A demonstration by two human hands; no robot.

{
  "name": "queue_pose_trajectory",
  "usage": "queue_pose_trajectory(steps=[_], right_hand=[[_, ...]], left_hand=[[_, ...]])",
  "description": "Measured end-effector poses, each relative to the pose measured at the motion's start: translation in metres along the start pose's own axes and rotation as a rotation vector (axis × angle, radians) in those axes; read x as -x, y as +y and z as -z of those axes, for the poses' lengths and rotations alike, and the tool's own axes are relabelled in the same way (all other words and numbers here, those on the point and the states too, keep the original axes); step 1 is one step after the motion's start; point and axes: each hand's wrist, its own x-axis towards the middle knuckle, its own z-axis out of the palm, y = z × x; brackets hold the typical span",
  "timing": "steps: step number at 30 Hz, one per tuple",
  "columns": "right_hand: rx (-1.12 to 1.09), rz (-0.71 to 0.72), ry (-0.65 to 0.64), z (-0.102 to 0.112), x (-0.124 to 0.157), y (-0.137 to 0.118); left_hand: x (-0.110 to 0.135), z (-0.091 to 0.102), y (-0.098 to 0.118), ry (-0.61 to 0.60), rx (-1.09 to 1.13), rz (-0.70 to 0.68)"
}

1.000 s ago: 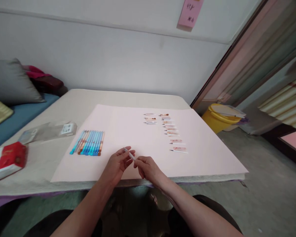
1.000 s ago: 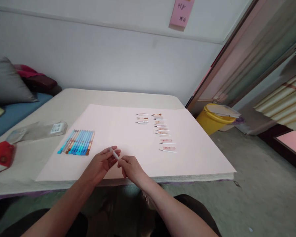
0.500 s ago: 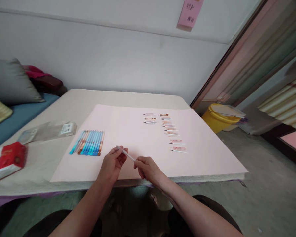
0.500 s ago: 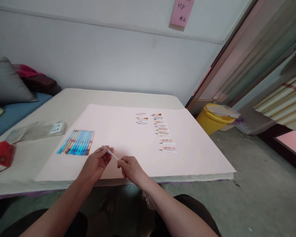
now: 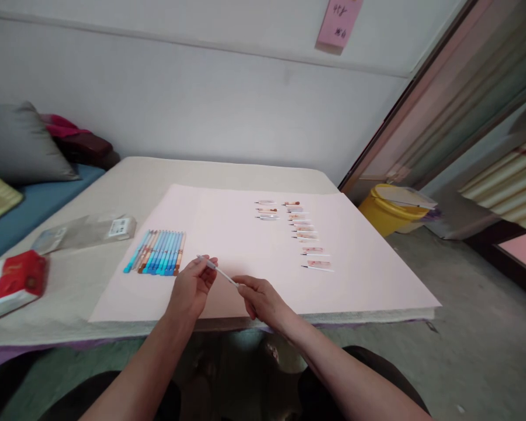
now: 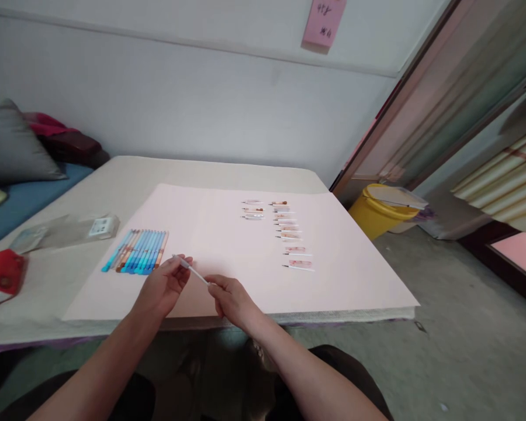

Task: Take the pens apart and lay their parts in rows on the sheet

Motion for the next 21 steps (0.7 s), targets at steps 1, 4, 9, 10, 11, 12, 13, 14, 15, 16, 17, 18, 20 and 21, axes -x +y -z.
queue_pose_trajectory(steps=[1, 4, 9, 10, 11, 12, 13, 14, 15, 16, 17, 18, 20, 21], right_hand=[[0.005, 0.006, 0.000, 0.000, 0.000, 0.001], [0.020, 0.018, -0.004, 0.002, 0.001, 0.001], [0.038, 0.009, -0.010, 0.005, 0.003, -0.003], [0.038, 0.004, -0.009, 0.005, 0.004, -0.003], [0.038, -0.001, -0.007, 0.005, 0.004, -0.004], [0.037, -0.003, -0.005, 0.006, 0.004, -0.004], [0.034, -0.005, -0.006, 0.006, 0.005, -0.005], [0.030, -0.005, -0.008, 0.006, 0.005, -0.005], [0.027, -0.004, -0.012, 0.007, 0.005, -0.006], [0.023, -0.004, -0.016, 0.007, 0.005, -0.006], [0.018, -0.002, -0.016, 0.008, 0.006, -0.007], [0.011, 0.000, -0.015, 0.009, 0.006, -0.008], [-0.009, 0.006, -0.007, 0.009, 0.006, -0.008], [-0.019, 0.009, -0.003, 0.009, 0.005, -0.008]], left_hand=[[0.000, 0.000, 0.001, 0.005, 0.003, -0.003], [-0.002, 0.000, 0.005, 0.027, 0.014, -0.007], [-0.005, 0.002, 0.011, 0.075, 0.051, -0.031], [-0.006, 0.003, 0.012, 0.084, 0.061, -0.036], [-0.007, 0.004, 0.012, 0.089, 0.072, -0.038], [-0.008, 0.004, 0.012, 0.096, 0.084, -0.040], [-0.009, 0.005, 0.013, 0.106, 0.097, -0.040], [-0.010, 0.006, 0.013, 0.116, 0.110, -0.038], [-0.011, 0.007, 0.013, 0.126, 0.123, -0.036], [-0.012, 0.008, 0.013, 0.134, 0.135, -0.034], [-0.013, 0.008, 0.014, 0.141, 0.145, -0.034], [-0.013, 0.008, 0.013, 0.146, 0.152, -0.034], [-0.012, 0.007, 0.012, 0.137, 0.148, -0.019], [-0.010, 0.005, 0.011, 0.119, 0.134, 0.002]])
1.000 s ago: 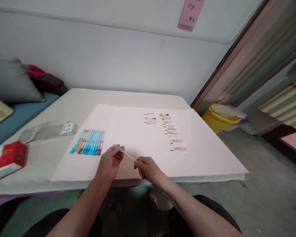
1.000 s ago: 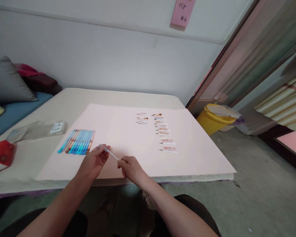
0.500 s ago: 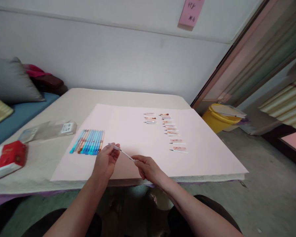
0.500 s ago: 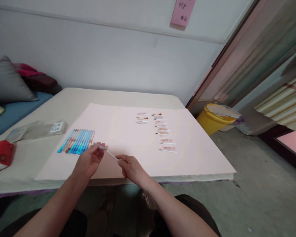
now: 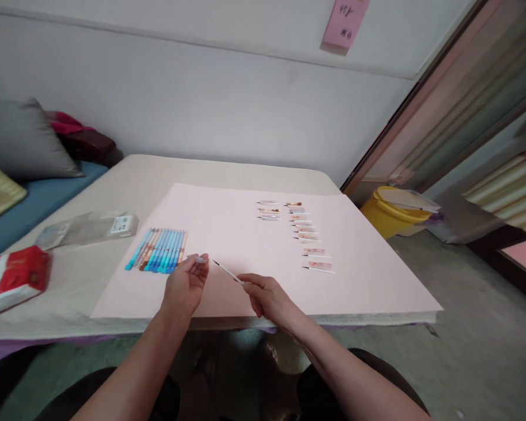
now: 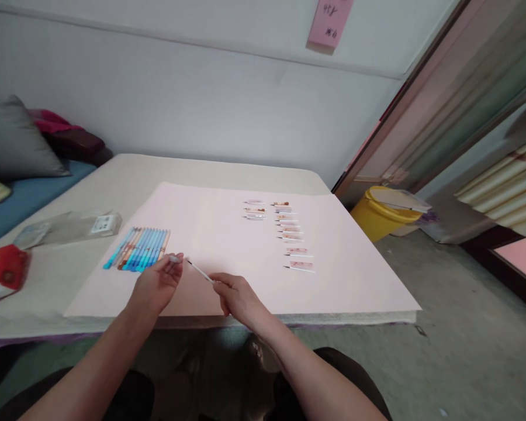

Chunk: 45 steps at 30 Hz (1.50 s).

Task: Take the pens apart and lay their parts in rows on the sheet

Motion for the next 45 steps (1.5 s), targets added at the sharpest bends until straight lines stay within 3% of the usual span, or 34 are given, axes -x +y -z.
queue_pose_trajectory(steps=[10, 22, 32, 39, 42, 45], right_hand=[[0.004, 0.035, 0.066, -0.003, -0.006, 0.010], [0.224, 0.001, 0.055, -0.007, -0.003, 0.012], [0.245, 0.021, 0.038, -0.008, -0.002, 0.012], [0.107, -0.035, 0.111, -0.007, -0.006, 0.012], [-0.071, -0.061, 0.202, -0.002, -0.010, 0.011], [-0.265, -0.104, 0.275, 0.003, -0.014, 0.015]], left_hand=[[0.034, -0.010, -0.030, -0.292, -0.262, 0.206], [0.033, -0.005, -0.041, -0.241, -0.381, 0.155], [0.033, -0.006, -0.040, -0.239, -0.447, 0.112], [0.020, -0.008, -0.025, -0.086, -0.286, 0.013], [0.021, -0.009, -0.023, -0.096, -0.285, 0.031], [0.029, -0.010, -0.031, -0.191, -0.366, 0.102]])
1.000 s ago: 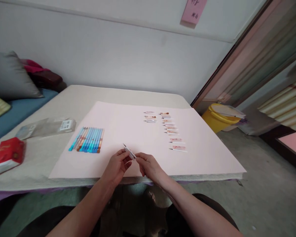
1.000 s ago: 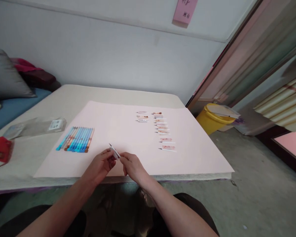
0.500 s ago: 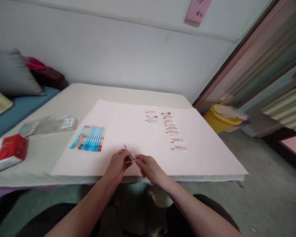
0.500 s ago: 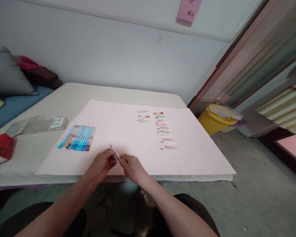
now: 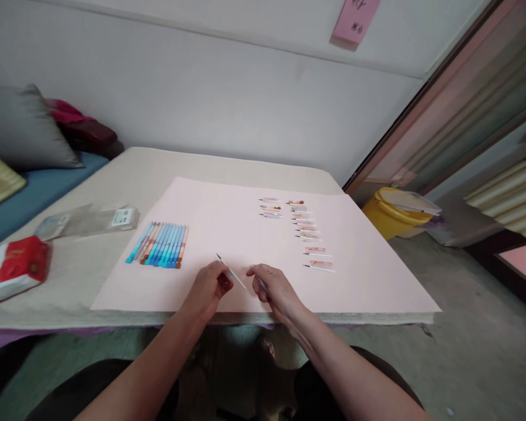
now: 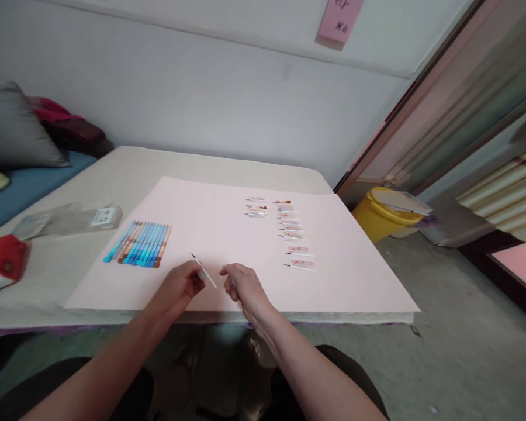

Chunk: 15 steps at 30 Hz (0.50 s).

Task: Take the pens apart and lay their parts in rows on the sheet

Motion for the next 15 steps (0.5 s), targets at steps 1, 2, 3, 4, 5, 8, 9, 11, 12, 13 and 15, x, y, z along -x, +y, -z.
queue_pose_trajectory(steps=[1, 2, 3, 4, 5, 8, 9, 11, 12, 13, 15], right_hand=[[-0.061, -0.036, 0.004, 0.001, -0.002, 0.002], [-0.124, -0.074, -0.001, 0.003, -0.005, 0.005], [-0.187, -0.107, -0.012, 0.004, -0.007, 0.009], [-0.247, -0.130, -0.024, 0.004, -0.010, 0.013], [-0.299, -0.143, -0.038, 0.005, -0.012, 0.017], [-0.380, -0.145, -0.069, 0.001, -0.019, 0.028], [-0.385, -0.139, -0.073, -0.002, -0.021, 0.030], [-0.373, -0.113, -0.075, -0.009, -0.023, 0.033], [-0.355, -0.088, -0.075, -0.013, -0.024, 0.033], [-0.327, -0.059, -0.073, -0.017, -0.025, 0.033], [-0.242, 0.003, -0.070, -0.023, -0.026, 0.033]], left_hand=[[0.003, -0.002, -0.004, -0.050, -0.038, 0.020], [0.006, -0.004, -0.007, -0.100, -0.076, 0.034], [0.008, -0.005, -0.011, -0.143, -0.110, 0.046], [0.010, -0.006, -0.014, -0.176, -0.141, 0.055], [0.011, -0.007, -0.017, -0.199, -0.170, 0.060], [0.009, -0.006, -0.023, -0.206, -0.250, 0.042], [0.007, -0.005, -0.024, -0.195, -0.273, 0.028], [0.003, -0.003, -0.026, -0.167, -0.308, -0.001], [0.001, -0.002, -0.027, -0.152, -0.322, -0.011], [-0.001, -0.001, -0.028, -0.135, -0.336, -0.017], [-0.005, 0.002, -0.029, -0.091, -0.361, -0.023]])
